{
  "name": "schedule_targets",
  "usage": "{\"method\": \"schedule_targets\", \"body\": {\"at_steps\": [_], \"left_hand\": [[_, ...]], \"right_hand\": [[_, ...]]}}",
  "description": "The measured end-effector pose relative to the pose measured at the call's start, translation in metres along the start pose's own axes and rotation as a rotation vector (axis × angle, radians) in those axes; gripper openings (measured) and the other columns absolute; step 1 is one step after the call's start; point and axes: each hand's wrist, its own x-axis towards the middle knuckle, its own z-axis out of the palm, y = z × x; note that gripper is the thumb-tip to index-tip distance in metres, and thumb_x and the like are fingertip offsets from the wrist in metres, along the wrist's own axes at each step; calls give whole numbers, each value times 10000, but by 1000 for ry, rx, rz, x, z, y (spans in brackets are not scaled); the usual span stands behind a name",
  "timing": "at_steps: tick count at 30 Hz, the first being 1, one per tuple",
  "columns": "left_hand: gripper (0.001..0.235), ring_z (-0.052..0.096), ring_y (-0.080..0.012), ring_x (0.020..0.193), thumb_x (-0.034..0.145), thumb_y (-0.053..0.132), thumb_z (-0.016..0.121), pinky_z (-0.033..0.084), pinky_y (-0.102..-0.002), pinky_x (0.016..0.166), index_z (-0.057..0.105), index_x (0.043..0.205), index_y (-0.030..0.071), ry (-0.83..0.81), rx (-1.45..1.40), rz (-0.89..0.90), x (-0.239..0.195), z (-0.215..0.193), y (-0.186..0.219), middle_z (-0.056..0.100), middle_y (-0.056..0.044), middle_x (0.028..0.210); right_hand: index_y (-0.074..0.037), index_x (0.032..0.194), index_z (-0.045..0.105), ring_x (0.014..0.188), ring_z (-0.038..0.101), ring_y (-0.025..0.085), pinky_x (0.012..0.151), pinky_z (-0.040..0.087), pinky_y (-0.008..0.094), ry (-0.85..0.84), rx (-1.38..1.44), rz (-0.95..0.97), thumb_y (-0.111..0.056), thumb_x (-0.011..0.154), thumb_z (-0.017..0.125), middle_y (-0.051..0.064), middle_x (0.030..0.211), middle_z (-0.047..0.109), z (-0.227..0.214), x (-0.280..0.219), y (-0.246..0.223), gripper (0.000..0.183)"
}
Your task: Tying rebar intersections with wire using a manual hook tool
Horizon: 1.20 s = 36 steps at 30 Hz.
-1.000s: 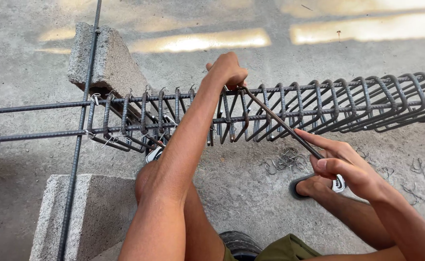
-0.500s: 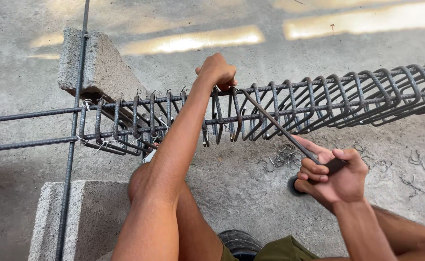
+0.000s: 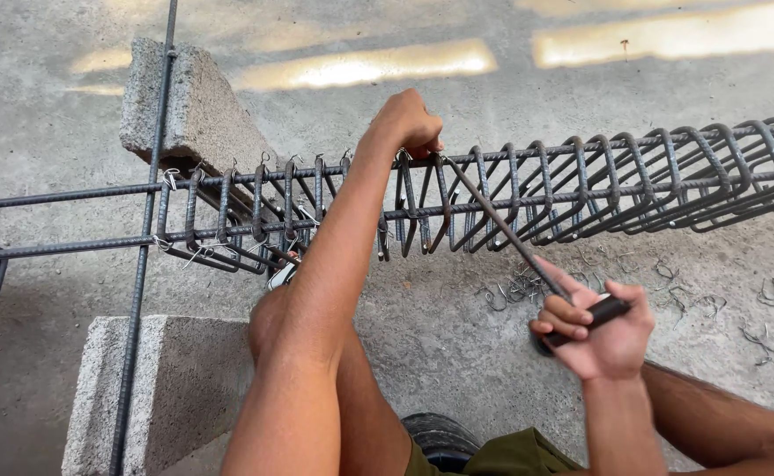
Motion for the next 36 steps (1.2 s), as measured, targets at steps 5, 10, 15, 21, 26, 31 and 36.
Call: {"method": "schedule_targets", "body": {"at_steps": [5,10,15,21,26,31,36], "left_hand": [[132,705,-150,711,881,211,776,562,-344,934,801,859,83,-25,86,82,-28,-6,0,799,-64,857],[169,697,-213,744,778,-19,559,89,-691,1254,640,692,101,3,266,213,-23,-2,4,721,-60,738],[676,641,-200,758,784,854,715,232,-618,1150,673,803,179,88,749,407,-21,6,8,670,21,738],[344,642,-184,701,811,424,866,217,-626,1217,677,736,147,91,825,464,-33,0,19,661,10,649],[347,657,-192,723,771,447,898,192,-598,1212,711,773,155,78,836,464,-31,4,22,691,13,689],[279,640,-173,651,706,298,936,258,-597,1188,704,720,143,130,760,504,-22,9,21,703,31,680],[203,607,-155,613,740,121,858,252,-626,1206,657,715,141,108,756,531,-23,8,27,661,28,657]], "right_hand": [[-7,1026,510,457,377,65,521,438,321,-118,-452,-124,-340,907,479,71,953,504,9,8,-46,355],[43,1429,549,438,419,127,595,457,381,-148,-918,-190,-340,889,406,-84,492,358,34,18,-79,677],[-201,633,430,607,384,68,642,425,331,-26,-883,-322,-352,908,417,162,1600,550,73,6,-85,314],[-180,640,519,637,386,49,682,434,314,-78,-815,-293,-383,931,433,178,1628,521,76,-5,-85,366],[-179,634,510,621,382,67,674,428,354,-2,-760,-278,-363,913,459,184,1572,569,72,-6,-71,339],[-155,627,551,626,394,79,634,420,331,-13,-712,-257,-323,906,457,193,1554,577,76,-4,-64,338],[-147,630,554,627,394,89,652,422,362,5,-716,-241,-313,889,464,185,1552,581,67,-6,-65,321]]}}
